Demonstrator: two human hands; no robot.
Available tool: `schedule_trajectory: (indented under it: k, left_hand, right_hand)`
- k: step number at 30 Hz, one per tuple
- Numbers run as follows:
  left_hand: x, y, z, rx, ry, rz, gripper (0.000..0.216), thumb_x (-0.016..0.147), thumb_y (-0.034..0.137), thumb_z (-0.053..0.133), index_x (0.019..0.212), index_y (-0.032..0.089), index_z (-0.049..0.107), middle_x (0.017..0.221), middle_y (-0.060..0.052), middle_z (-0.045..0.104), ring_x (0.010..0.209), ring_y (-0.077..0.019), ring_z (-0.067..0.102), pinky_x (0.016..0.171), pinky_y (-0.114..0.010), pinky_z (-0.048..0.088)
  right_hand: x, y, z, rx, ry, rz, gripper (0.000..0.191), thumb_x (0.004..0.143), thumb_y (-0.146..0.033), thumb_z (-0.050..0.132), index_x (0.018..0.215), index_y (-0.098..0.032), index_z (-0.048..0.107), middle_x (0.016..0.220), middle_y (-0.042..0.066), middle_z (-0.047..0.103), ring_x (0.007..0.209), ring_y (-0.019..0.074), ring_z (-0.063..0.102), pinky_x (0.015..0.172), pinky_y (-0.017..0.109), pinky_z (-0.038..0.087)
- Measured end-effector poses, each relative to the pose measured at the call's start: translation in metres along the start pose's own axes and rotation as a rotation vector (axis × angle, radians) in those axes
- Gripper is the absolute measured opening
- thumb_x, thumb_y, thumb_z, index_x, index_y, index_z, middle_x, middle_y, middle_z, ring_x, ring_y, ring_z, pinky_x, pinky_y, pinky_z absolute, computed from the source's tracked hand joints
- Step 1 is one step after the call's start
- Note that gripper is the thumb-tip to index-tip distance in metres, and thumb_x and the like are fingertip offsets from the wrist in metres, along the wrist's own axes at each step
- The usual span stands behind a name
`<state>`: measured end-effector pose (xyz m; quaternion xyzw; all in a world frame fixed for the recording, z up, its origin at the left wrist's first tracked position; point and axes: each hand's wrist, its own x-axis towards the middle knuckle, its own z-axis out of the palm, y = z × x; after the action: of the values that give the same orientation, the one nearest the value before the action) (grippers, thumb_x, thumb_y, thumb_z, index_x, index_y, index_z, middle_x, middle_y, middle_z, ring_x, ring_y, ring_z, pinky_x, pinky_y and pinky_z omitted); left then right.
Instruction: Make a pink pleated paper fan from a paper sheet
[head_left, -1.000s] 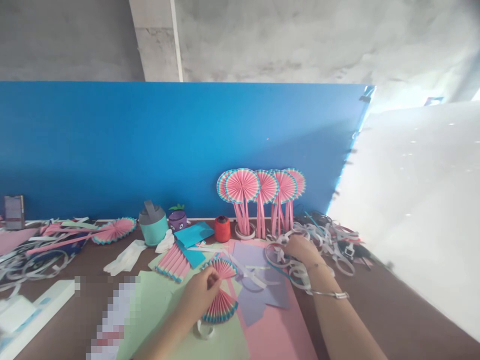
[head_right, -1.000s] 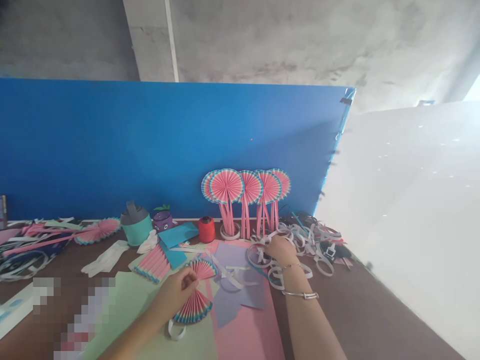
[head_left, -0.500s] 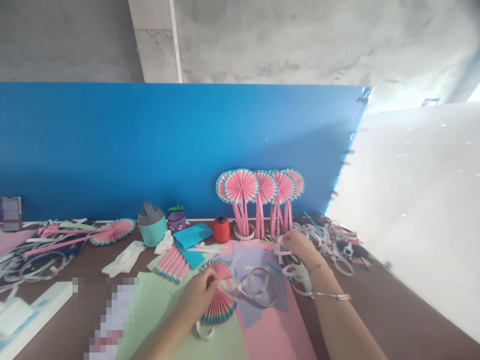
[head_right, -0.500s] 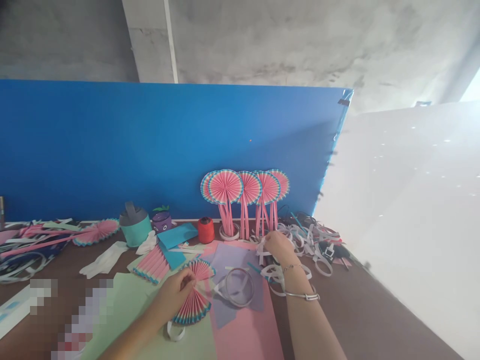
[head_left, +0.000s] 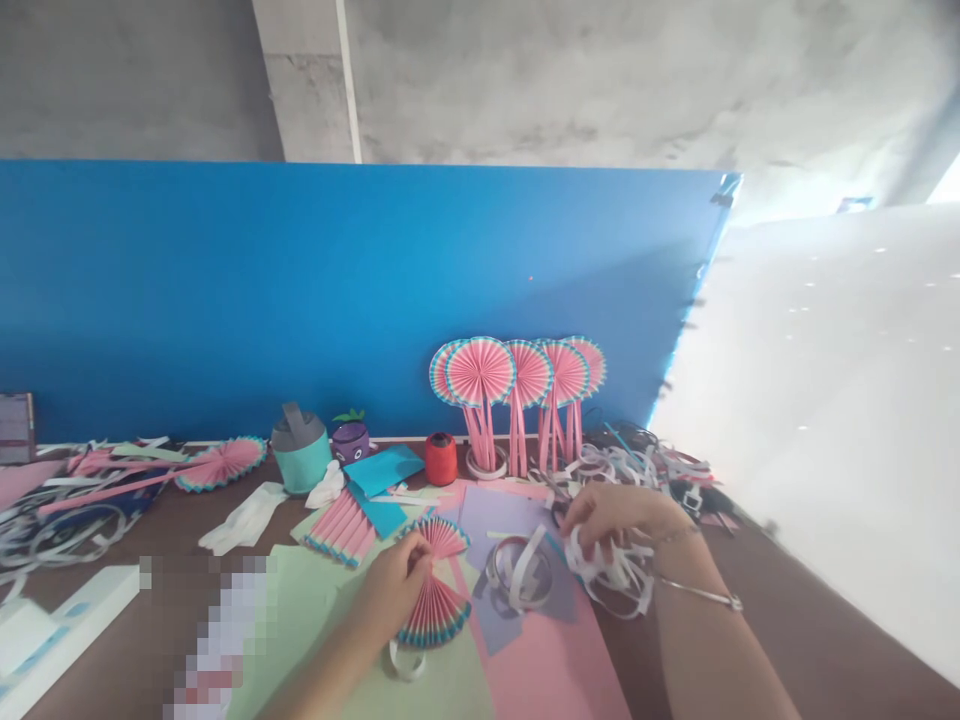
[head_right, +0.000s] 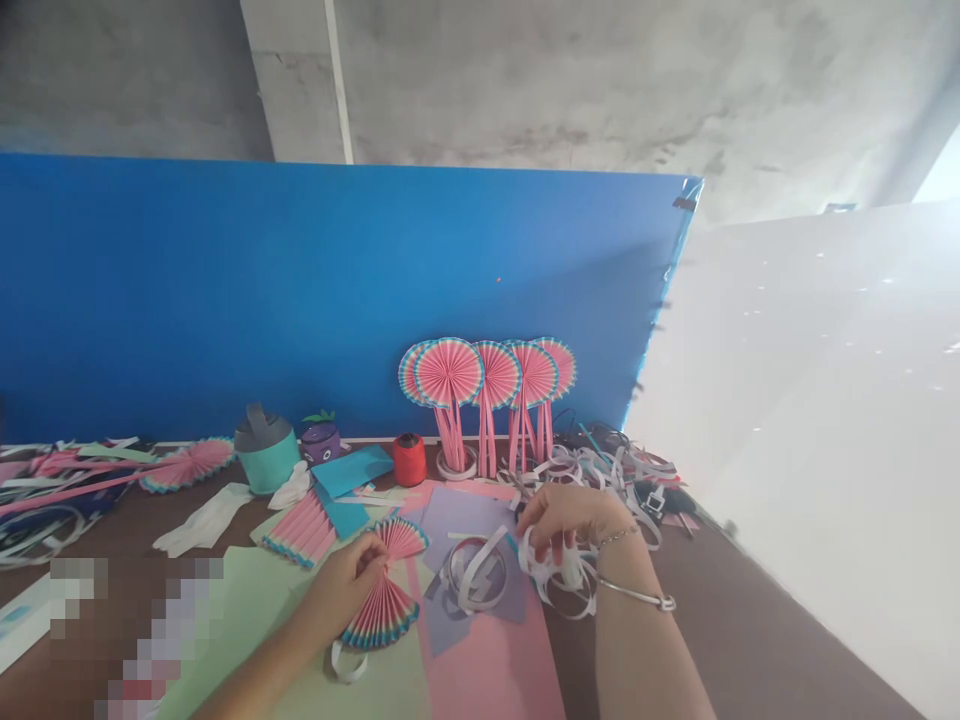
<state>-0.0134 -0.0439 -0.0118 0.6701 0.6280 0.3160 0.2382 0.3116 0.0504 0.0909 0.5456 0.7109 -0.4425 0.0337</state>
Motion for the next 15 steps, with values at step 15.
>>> schedule_trajectory:
  k: [15]
  left_hand:
    - [0.000,0.002,-0.006,-0.026,0.027,-0.048,0.022,0.086,0.024,0.038,0.087,0.022,0.060,0.079,-0.001,0.067,0.076,-0.0168,0.063,0.068,-0.024,0.041]
  right_hand:
    - [0.008,0.018,-0.008,0.082,0.170,-0.159,0.041,0.080,-0.050,0.052,0.087,-0.016,0.072,0.079,0.009,0.074,0.037,0.0072,0.051,0.035,0.018,0.026]
